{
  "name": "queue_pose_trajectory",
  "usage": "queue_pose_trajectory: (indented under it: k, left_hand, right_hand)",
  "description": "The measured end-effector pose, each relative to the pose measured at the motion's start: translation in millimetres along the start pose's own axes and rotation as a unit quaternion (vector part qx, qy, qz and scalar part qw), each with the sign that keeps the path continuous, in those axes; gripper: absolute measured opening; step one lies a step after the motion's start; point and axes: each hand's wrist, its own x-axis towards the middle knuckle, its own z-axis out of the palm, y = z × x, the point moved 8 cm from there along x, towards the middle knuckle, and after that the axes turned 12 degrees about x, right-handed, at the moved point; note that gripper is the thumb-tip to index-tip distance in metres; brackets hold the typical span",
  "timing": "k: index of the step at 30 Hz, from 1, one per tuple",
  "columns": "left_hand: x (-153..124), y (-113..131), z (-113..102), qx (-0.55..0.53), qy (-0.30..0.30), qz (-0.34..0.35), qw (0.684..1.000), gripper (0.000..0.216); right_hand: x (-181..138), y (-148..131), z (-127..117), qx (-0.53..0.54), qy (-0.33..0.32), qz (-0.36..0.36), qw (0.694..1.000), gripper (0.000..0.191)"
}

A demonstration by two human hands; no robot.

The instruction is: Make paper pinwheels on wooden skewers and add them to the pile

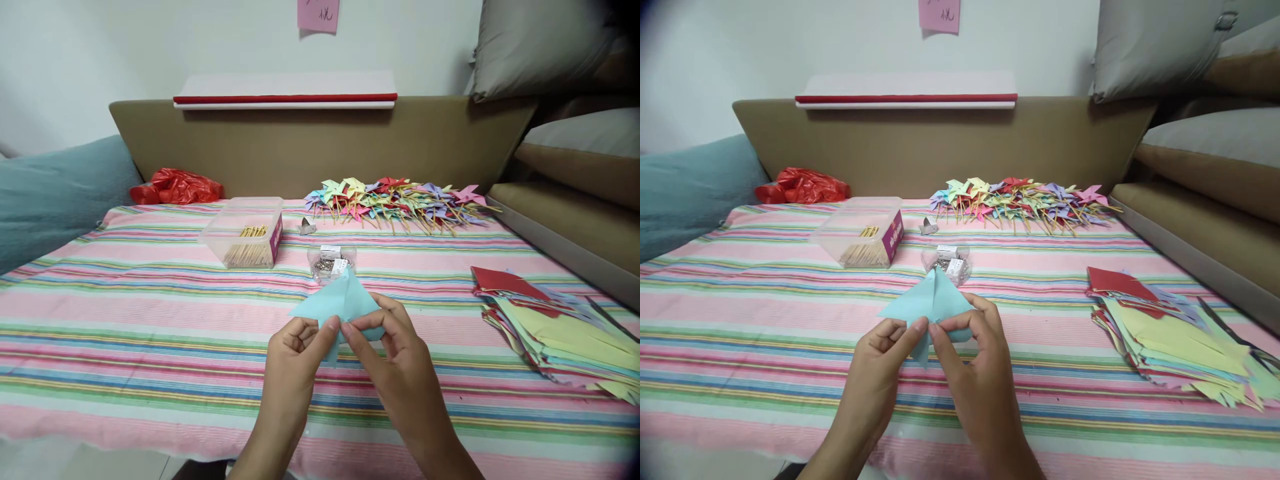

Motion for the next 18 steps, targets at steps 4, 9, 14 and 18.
queue_pose_trajectory:
  k: [4,9,14,18]
  left_hand:
    - [0,1,1,0.000,-0.009,0.000,1.000,0.036]
    - [1,3,3,0.017,-0.018,0.016,1.000,0.038]
    - [-1,6,3,0.061,-0.022,0.029,0.997,0.038]
    - [-2,9,2,0.080,-0.031,0.032,0.996,0.037]
  right_hand:
    - [1,0,-1,-0.006,-0.001,-0.003,1.000,0.020]
    - [0,1,0,-0.007,-0.005,-0.002,1.000,0.021]
    - [-1,1,-3,0.065,0.043,-0.002,0.997,0.039]
    - [6,6,-10,0.104,0.039,0.050,0.993,0.072]
